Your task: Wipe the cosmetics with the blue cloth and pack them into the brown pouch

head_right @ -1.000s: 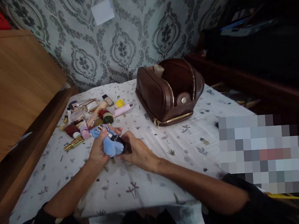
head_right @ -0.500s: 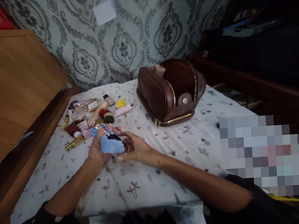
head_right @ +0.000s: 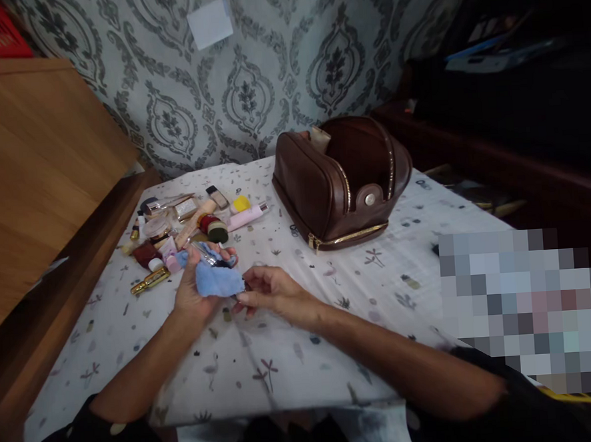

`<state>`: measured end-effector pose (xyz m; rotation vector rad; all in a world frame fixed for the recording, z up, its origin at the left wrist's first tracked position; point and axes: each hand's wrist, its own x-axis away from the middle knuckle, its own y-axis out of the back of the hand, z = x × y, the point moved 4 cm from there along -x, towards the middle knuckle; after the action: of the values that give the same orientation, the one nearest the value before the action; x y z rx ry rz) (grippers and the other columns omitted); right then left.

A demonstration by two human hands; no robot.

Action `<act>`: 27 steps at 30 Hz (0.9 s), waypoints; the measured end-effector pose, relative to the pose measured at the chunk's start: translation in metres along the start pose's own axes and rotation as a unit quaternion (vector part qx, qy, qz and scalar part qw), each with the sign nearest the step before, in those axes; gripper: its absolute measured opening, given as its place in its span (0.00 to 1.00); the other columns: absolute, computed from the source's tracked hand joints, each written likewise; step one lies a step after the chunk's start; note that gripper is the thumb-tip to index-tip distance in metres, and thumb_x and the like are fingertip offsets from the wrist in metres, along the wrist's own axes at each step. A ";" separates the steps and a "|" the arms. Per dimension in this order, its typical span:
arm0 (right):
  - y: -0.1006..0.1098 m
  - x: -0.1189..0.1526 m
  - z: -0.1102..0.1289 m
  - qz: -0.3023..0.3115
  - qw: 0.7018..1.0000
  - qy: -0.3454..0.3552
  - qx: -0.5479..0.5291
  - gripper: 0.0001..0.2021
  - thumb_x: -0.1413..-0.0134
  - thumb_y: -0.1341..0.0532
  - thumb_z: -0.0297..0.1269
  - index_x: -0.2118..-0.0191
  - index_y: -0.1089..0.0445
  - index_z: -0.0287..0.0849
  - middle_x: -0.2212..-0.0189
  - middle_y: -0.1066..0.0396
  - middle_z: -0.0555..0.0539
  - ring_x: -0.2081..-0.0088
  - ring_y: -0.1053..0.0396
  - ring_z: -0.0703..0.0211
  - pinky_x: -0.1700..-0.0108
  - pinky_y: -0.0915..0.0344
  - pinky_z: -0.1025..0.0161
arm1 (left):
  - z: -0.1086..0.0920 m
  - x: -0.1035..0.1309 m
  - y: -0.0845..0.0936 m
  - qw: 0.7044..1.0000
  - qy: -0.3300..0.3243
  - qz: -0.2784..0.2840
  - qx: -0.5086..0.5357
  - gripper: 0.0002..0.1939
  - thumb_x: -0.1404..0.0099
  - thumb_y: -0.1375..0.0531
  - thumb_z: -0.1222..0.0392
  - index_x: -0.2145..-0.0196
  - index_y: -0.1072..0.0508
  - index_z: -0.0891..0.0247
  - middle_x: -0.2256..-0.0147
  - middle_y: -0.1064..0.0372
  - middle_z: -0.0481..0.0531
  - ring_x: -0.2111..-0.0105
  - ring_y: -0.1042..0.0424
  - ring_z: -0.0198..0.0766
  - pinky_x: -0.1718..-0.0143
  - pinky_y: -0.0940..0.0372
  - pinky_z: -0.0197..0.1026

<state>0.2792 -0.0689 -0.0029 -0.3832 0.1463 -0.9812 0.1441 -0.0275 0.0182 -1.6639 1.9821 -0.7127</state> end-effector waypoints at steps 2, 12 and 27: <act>-0.002 -0.001 -0.003 0.033 0.998 -0.028 -0.041 0.20 0.52 0.30 0.46 0.61 0.32 0.37 0.67 0.27 0.47 0.64 0.25 0.60 0.68 0.33 0.67 | -0.001 0.000 0.001 1.000 -0.002 -0.001 0.001 0.21 0.53 0.28 0.42 0.74 0.26 0.62 0.75 0.29 0.49 0.62 0.27 0.41 0.56 0.32 0.40; -0.005 -0.003 -0.004 -0.050 0.998 0.020 0.010 0.22 0.57 0.27 0.40 0.63 0.40 0.42 0.71 0.32 0.55 0.70 0.27 0.63 0.70 0.31 0.67 | 0.003 -0.002 0.002 0.998 0.016 -0.051 0.034 0.20 0.52 0.28 0.45 0.75 0.28 0.63 0.76 0.30 0.48 0.67 0.27 0.39 0.61 0.32 0.42; -0.012 0.000 -0.007 0.090 0.972 -0.060 -0.210 0.18 0.50 0.30 0.43 0.61 0.28 0.32 0.66 0.24 0.41 0.67 0.24 0.65 0.72 0.31 0.76 | 0.006 0.010 -0.005 0.996 0.066 0.043 0.040 0.27 0.56 0.27 0.44 0.63 0.26 0.61 0.68 0.26 0.50 0.63 0.25 0.42 0.62 0.30 0.42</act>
<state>0.2678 -0.0763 -0.0053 -0.8025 0.2762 -0.7424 0.1502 -0.0387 0.0166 -1.5112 2.0734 -0.8781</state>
